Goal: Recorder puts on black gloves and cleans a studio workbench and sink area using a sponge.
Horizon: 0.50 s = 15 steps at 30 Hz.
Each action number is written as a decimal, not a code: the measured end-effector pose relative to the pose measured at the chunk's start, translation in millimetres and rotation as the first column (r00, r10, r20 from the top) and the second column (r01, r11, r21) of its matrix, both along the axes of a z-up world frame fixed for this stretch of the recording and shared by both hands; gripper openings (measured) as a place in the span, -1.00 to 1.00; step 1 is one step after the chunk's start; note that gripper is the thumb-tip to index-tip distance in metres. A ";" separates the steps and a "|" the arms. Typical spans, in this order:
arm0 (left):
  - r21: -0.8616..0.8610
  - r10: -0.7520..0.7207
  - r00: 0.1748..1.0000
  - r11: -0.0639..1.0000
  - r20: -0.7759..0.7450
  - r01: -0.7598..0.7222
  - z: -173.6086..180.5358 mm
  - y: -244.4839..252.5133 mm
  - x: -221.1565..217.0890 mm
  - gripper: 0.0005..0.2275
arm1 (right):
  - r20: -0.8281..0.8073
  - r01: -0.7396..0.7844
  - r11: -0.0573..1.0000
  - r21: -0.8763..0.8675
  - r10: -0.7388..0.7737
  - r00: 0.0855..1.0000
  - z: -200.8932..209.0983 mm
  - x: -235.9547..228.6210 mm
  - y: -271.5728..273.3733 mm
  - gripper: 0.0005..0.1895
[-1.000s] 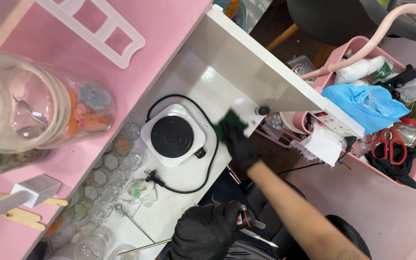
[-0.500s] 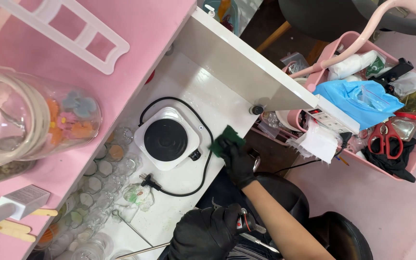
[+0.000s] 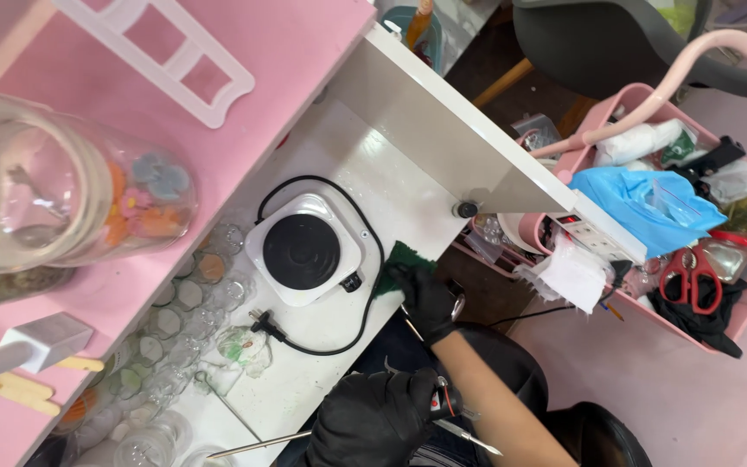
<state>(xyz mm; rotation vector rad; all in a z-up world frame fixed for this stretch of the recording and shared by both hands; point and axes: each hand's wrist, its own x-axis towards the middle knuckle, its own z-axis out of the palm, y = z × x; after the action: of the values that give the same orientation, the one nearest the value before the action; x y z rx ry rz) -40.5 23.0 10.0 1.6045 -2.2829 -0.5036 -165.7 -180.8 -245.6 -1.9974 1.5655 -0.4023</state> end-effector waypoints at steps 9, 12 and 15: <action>0.008 0.046 0.998 0.999 -0.037 -0.046 26.8 -90.1 40.3 -0.67 | -0.188 -0.249 0.924 -0.289 0.201 0.962 -53.7 14.0 -104.2 -0.66; -0.002 0.103 0.995 0.995 -0.009 -0.103 26.5 -82.2 37.6 -0.69 | -0.084 -0.133 0.981 -0.138 0.122 0.989 -43.5 8.0 -69.4 -0.70; -0.017 0.126 0.992 0.992 0.022 -0.126 12.1 -22.5 25.7 -0.73 | -0.049 -0.110 0.988 -0.106 0.105 0.993 -62.8 -17.3 0.6 -0.69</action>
<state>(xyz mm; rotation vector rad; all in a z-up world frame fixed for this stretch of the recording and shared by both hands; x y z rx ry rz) -14.8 0.6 22.1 1.7421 -2.1787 -0.4369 -182.9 -180.2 -308.3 -2.1766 1.4820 -0.4118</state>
